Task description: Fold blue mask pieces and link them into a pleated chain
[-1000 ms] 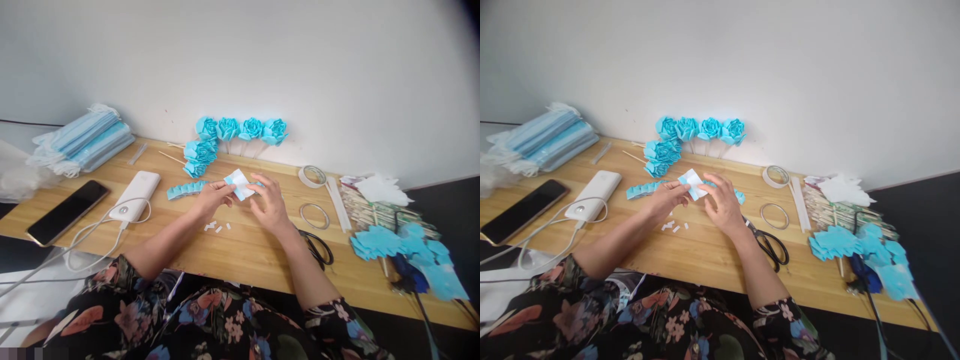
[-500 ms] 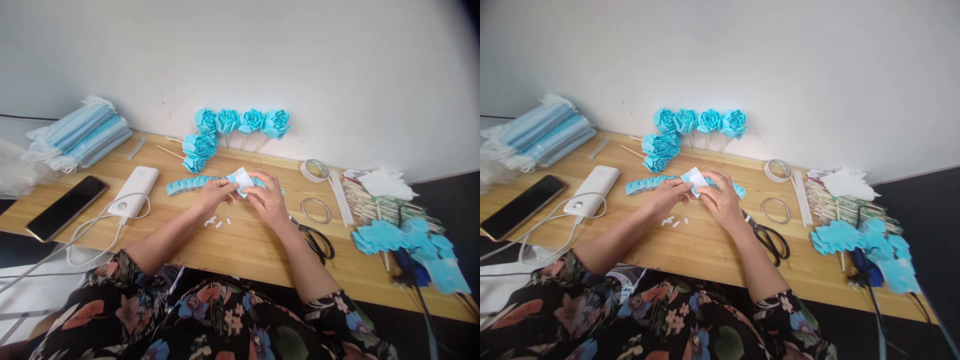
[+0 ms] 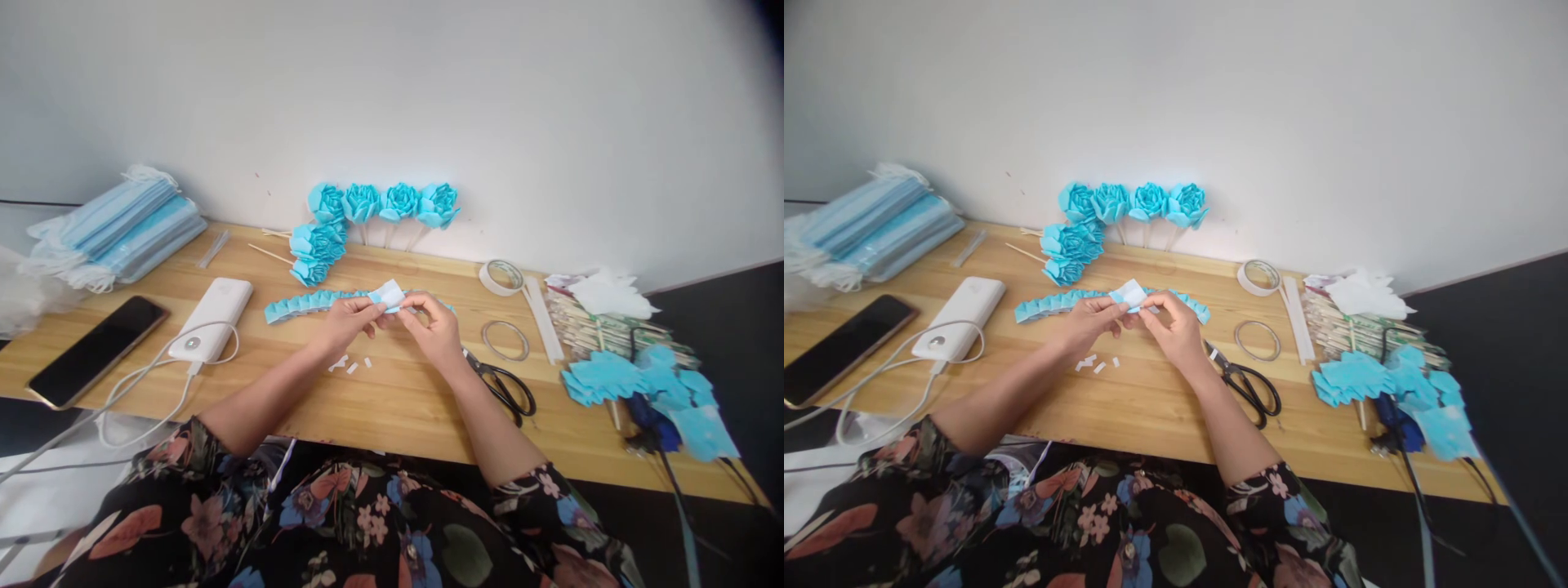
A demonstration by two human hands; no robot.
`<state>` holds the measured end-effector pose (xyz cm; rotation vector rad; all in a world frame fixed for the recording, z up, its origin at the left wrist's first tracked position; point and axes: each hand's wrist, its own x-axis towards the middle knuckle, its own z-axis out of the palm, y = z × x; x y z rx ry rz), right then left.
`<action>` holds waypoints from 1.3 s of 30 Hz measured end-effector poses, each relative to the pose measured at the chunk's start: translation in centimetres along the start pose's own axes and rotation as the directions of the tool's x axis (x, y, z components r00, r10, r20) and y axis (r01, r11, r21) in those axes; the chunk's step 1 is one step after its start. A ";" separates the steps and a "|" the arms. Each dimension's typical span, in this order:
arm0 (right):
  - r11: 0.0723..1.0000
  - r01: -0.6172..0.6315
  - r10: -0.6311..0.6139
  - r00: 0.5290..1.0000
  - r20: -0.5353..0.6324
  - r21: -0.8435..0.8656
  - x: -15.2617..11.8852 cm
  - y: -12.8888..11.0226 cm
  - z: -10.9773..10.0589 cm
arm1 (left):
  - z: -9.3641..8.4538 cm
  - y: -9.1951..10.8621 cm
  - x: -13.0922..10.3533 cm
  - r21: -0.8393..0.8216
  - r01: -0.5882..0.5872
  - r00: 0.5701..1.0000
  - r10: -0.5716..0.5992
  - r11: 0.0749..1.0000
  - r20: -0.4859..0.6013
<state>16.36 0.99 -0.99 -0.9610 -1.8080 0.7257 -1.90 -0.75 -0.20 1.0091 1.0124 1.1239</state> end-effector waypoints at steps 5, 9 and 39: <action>0.993 -0.092 0.097 0.993 -0.066 0.076 -0.1 0.2 0.3 | -0.1 -0.1 0.0 0.021 -0.011 0.999 0.010 1.000 0.039; 0.985 -0.127 0.133 0.990 -0.045 0.113 -0.1 0.4 0.4 | -0.1 -0.2 -0.1 0.107 -0.058 0.995 0.048 0.993 0.089; 0.970 -0.177 0.168 0.984 0.064 0.170 -0.3 0.4 1.2 | 0.1 0.5 0.0 0.157 -0.095 0.993 0.105 0.983 -0.055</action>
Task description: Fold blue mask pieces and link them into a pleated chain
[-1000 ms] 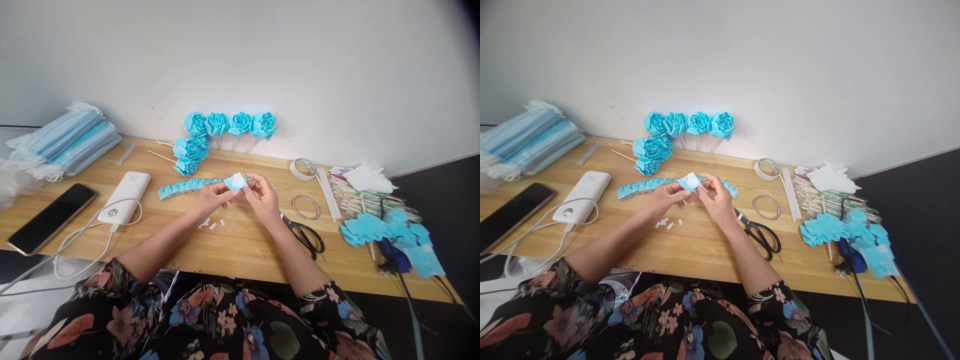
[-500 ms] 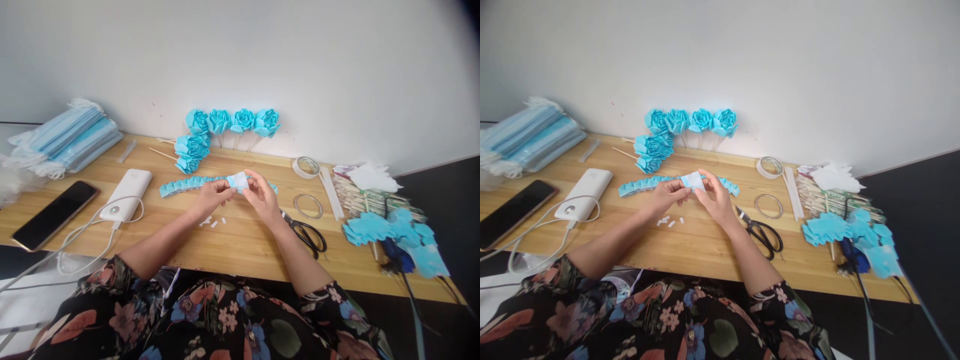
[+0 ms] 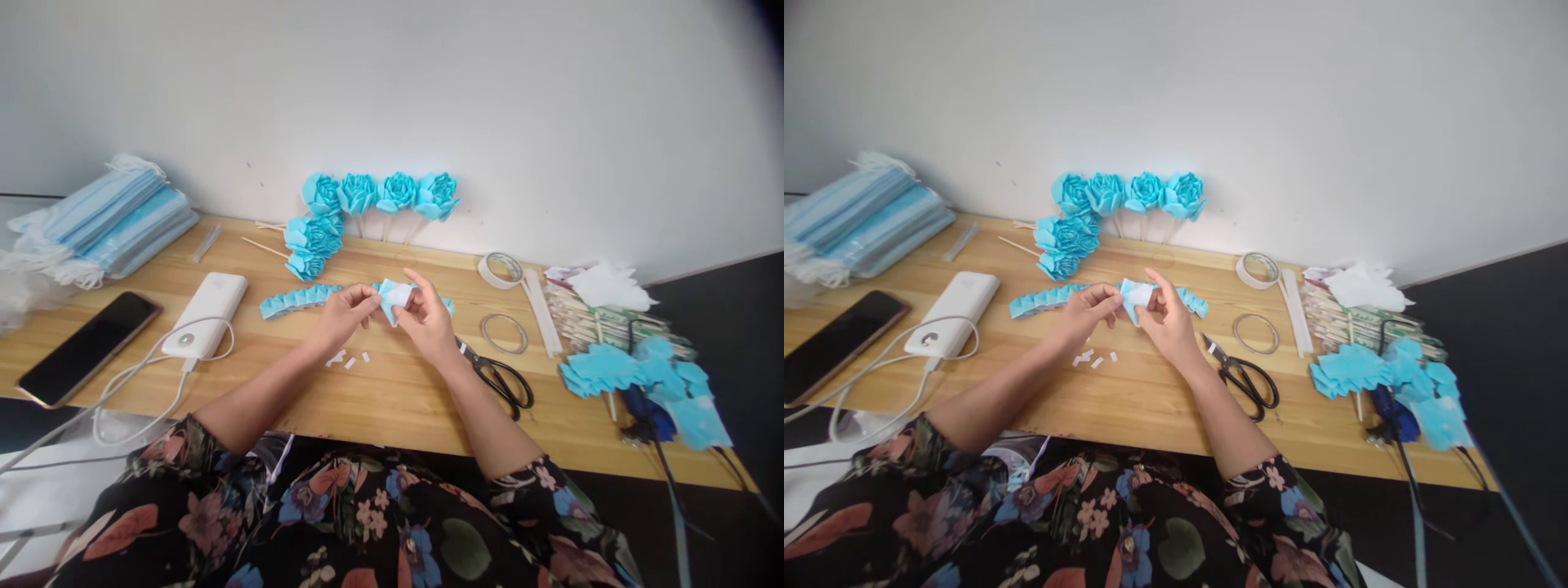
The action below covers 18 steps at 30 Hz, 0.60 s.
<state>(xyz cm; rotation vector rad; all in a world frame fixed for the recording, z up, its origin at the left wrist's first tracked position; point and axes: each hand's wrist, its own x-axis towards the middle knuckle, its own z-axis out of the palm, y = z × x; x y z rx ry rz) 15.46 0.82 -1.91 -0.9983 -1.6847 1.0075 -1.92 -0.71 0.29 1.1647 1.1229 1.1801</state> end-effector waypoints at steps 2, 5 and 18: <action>0.999 -0.016 0.016 1.000 0.017 0.030 -0.1 0.0 0.1 | -0.1 -0.1 0.0 -0.024 0.010 1.000 -0.010 1.000 0.001; 0.996 -0.033 0.030 0.999 0.030 0.081 -0.1 -0.1 0.2 | -0.1 0.0 0.0 -0.050 0.016 1.000 -0.016 0.999 0.002; 0.989 -0.044 0.035 0.998 0.060 0.144 0.0 -0.4 -0.4 | -0.1 0.3 -0.3 0.061 0.029 0.997 -0.033 0.998 0.069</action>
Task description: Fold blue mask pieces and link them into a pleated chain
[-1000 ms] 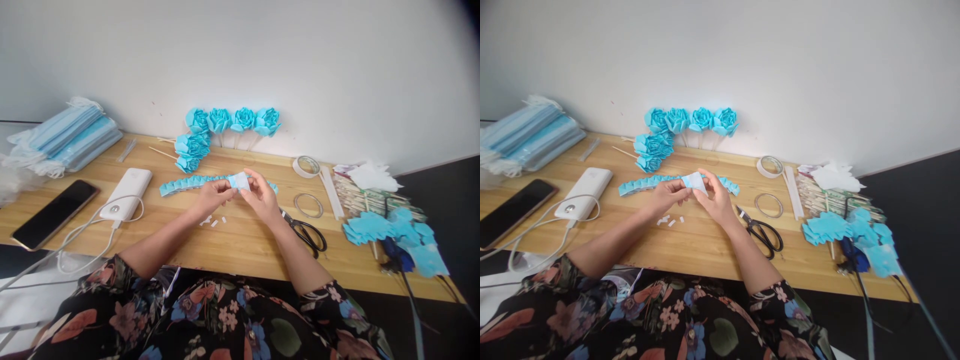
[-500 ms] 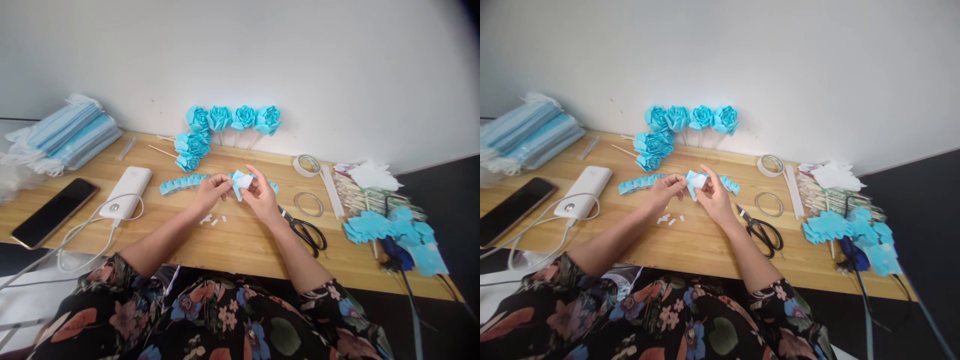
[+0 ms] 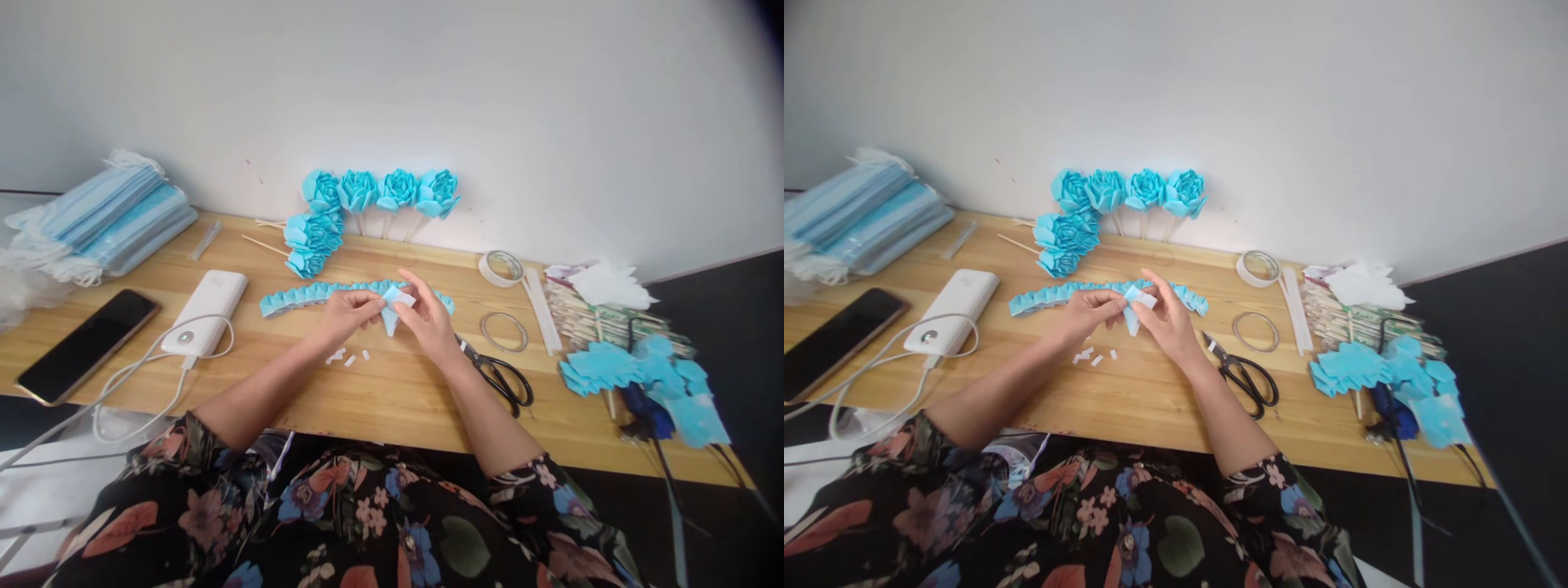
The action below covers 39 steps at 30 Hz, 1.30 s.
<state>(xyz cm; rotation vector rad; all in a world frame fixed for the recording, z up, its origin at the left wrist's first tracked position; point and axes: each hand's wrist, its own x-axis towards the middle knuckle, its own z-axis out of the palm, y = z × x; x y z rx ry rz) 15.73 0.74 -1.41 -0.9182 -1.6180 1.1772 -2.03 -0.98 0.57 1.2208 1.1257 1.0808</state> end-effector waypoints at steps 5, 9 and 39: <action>0.999 -0.026 0.025 0.999 -0.024 -0.047 0.0 -0.1 -0.2 | 0.0 0.0 -0.1 0.067 0.011 0.998 -0.015 0.998 0.067; 0.999 0.010 -0.013 0.998 -0.058 -0.053 0.0 0.0 -0.3 | -0.2 -0.3 0.2 0.032 0.040 0.996 -0.042 0.999 0.074; 0.984 -0.165 0.167 0.986 0.015 -0.066 0.3 -0.3 -0.6 | -0.3 -0.3 0.2 0.076 -0.014 0.999 0.017 0.997 -0.043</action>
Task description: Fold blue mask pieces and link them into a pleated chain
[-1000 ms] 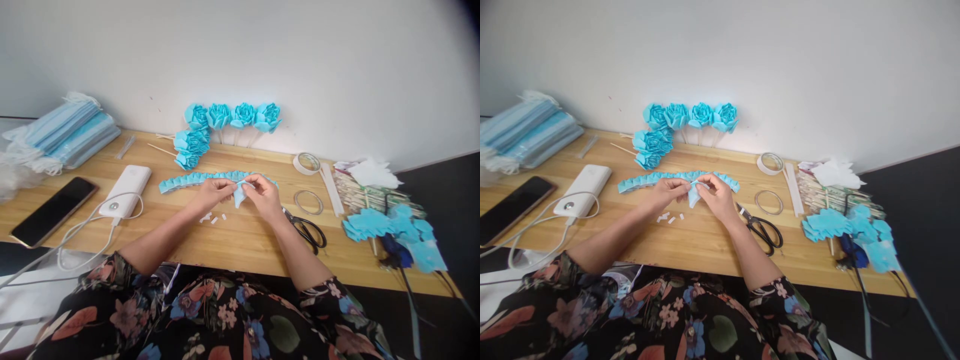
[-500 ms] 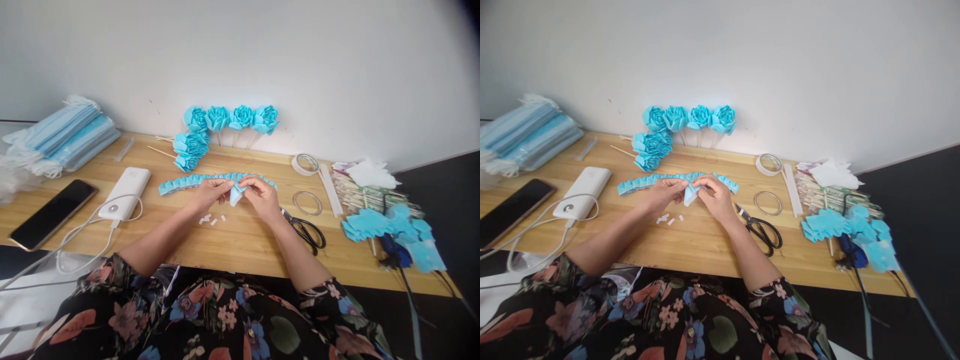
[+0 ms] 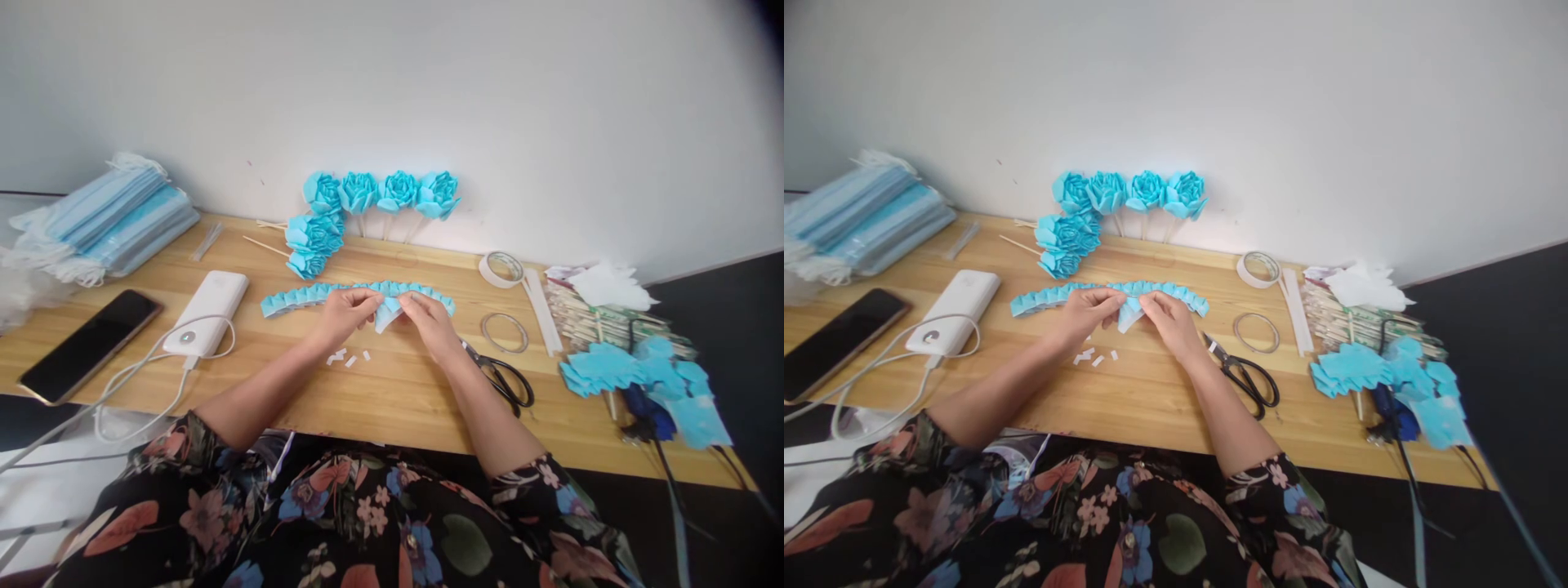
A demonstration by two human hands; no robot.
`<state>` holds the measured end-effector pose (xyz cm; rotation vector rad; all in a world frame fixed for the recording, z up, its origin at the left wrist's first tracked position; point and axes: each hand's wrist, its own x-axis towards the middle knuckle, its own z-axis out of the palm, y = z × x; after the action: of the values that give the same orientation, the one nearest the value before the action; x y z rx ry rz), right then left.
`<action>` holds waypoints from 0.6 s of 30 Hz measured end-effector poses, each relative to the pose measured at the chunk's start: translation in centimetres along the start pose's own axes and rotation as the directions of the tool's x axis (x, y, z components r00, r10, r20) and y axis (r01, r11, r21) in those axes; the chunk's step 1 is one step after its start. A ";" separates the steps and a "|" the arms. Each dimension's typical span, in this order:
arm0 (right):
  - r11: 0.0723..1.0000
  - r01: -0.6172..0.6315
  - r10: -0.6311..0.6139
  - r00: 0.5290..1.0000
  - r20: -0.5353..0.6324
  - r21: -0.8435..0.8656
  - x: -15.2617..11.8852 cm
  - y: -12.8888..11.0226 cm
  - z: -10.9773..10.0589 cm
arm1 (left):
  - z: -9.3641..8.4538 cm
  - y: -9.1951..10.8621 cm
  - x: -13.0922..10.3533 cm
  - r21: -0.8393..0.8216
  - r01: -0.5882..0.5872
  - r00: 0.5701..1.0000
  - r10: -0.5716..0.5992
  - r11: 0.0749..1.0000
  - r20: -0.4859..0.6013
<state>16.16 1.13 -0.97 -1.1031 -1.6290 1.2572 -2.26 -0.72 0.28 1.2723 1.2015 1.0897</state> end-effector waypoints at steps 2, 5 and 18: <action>1.000 -0.017 0.017 1.000 0.008 -0.009 0.0 0.1 0.1 | 0.0 0.1 0.0 0.022 -0.012 1.000 0.013 1.000 -0.014; 0.999 -0.034 0.035 0.999 0.018 -0.015 0.0 0.2 0.1 | 0.1 0.2 0.0 0.036 -0.024 0.999 0.025 0.999 -0.024; 0.992 -0.097 0.091 0.993 0.076 0.083 -0.4 -0.4 0.9 | 0.3 0.6 -0.4 0.061 -0.069 0.994 0.074 0.996 -0.083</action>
<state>15.33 0.44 -0.80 -1.1027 -1.5753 1.4306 -1.98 -1.14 0.85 1.3332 1.2678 1.1789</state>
